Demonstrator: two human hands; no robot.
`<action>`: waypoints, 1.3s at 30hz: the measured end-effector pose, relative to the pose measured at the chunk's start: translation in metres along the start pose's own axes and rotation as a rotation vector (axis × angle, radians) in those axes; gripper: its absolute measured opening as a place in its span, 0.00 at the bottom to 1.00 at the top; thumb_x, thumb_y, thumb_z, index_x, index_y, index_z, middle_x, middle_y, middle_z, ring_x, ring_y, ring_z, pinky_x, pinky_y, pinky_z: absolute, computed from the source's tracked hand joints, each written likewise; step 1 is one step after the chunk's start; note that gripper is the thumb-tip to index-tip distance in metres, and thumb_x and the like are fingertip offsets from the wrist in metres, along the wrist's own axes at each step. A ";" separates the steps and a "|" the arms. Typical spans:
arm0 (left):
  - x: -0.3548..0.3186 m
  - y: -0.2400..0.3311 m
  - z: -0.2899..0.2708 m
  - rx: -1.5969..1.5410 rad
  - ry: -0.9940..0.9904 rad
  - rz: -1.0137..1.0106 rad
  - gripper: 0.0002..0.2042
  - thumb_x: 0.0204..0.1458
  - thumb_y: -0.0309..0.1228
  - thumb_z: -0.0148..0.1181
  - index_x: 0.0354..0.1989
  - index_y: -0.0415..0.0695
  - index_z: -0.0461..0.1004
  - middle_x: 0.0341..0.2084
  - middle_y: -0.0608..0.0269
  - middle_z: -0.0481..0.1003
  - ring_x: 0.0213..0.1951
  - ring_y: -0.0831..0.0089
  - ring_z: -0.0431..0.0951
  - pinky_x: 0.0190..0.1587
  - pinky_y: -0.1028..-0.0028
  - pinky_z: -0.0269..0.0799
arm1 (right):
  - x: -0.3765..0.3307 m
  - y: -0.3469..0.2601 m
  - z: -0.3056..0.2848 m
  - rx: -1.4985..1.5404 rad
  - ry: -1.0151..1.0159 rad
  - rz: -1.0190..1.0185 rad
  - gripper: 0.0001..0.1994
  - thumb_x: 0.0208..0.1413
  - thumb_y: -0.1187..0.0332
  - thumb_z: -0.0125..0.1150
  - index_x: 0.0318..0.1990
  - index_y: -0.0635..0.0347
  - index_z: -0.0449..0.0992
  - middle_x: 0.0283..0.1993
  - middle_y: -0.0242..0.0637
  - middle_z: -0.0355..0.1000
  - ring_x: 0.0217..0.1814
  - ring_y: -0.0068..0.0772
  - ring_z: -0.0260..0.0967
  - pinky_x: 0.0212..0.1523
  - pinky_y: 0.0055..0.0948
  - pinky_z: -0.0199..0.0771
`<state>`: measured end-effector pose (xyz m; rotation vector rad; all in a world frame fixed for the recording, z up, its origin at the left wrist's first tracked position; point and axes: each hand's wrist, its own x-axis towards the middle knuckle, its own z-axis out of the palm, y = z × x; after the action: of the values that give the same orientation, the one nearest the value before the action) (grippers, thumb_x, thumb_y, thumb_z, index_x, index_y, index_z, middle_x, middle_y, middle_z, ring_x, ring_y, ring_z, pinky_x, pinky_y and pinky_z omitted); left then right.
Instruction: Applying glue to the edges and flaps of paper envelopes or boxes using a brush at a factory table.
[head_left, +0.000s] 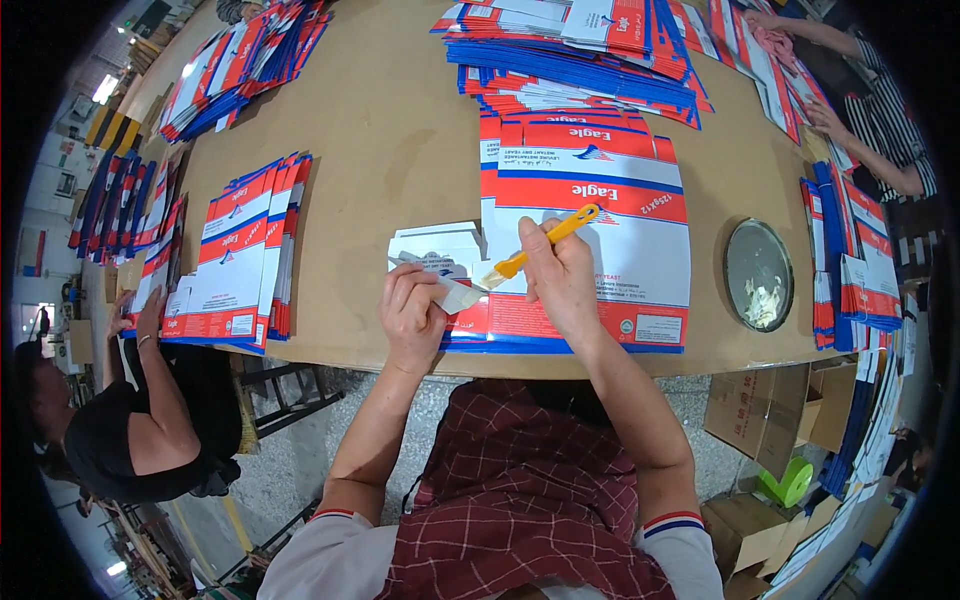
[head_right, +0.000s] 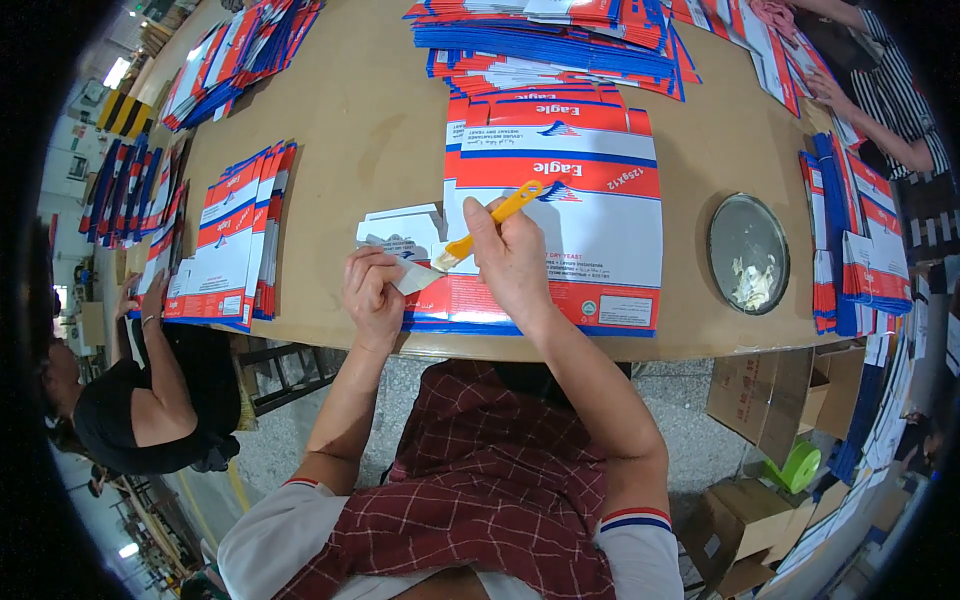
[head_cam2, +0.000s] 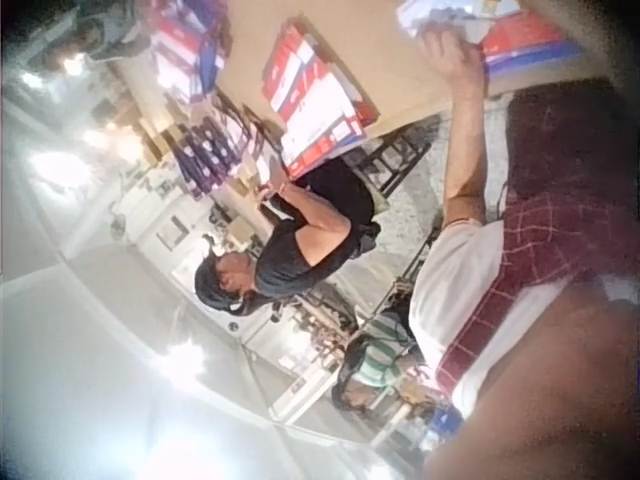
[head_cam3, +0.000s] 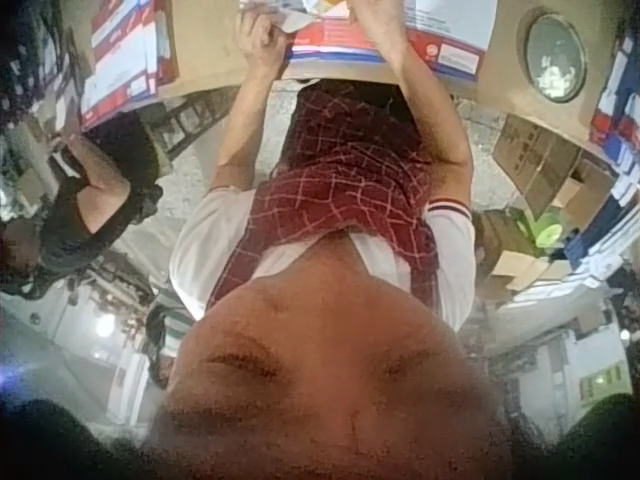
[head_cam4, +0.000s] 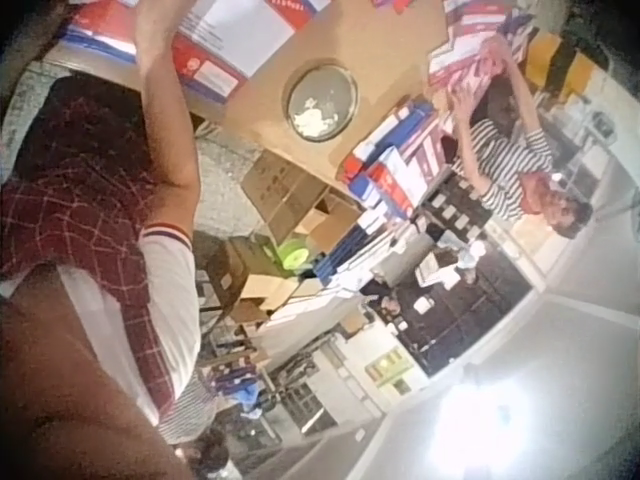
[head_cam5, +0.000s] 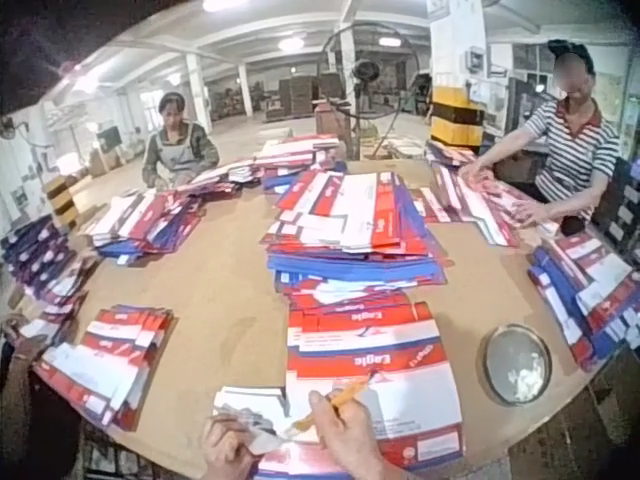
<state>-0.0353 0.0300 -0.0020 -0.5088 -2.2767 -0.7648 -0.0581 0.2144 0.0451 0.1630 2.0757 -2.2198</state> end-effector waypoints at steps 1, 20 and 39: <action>0.000 0.000 0.000 -0.005 0.003 -0.004 0.13 0.22 0.13 0.51 0.20 0.43 0.67 0.24 0.62 0.70 0.35 0.59 0.72 0.35 0.67 0.70 | -0.001 0.000 0.001 0.008 0.028 -0.010 0.16 0.59 0.57 0.47 0.23 0.56 0.60 0.12 0.26 0.55 0.10 0.14 0.52 0.10 0.14 0.55; 0.001 0.002 0.000 0.016 0.002 -0.005 0.13 0.23 0.12 0.51 0.20 0.42 0.66 0.24 0.60 0.71 0.35 0.59 0.72 0.37 0.66 0.69 | 0.001 0.009 -0.004 0.028 -0.018 0.016 0.16 0.58 0.58 0.48 0.28 0.63 0.66 0.15 0.33 0.63 0.13 0.21 0.61 0.13 0.20 0.59; 0.001 0.002 -0.002 0.017 -0.016 -0.015 0.13 0.23 0.12 0.51 0.20 0.42 0.67 0.25 0.61 0.71 0.35 0.59 0.71 0.37 0.66 0.69 | 0.001 0.009 -0.006 0.115 -0.018 0.056 0.15 0.59 0.57 0.47 0.26 0.58 0.63 0.13 0.28 0.57 0.12 0.16 0.55 0.12 0.15 0.57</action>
<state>-0.0337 0.0304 0.0007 -0.4921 -2.3023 -0.7511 -0.0575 0.2193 0.0360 0.2062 1.9109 -2.2989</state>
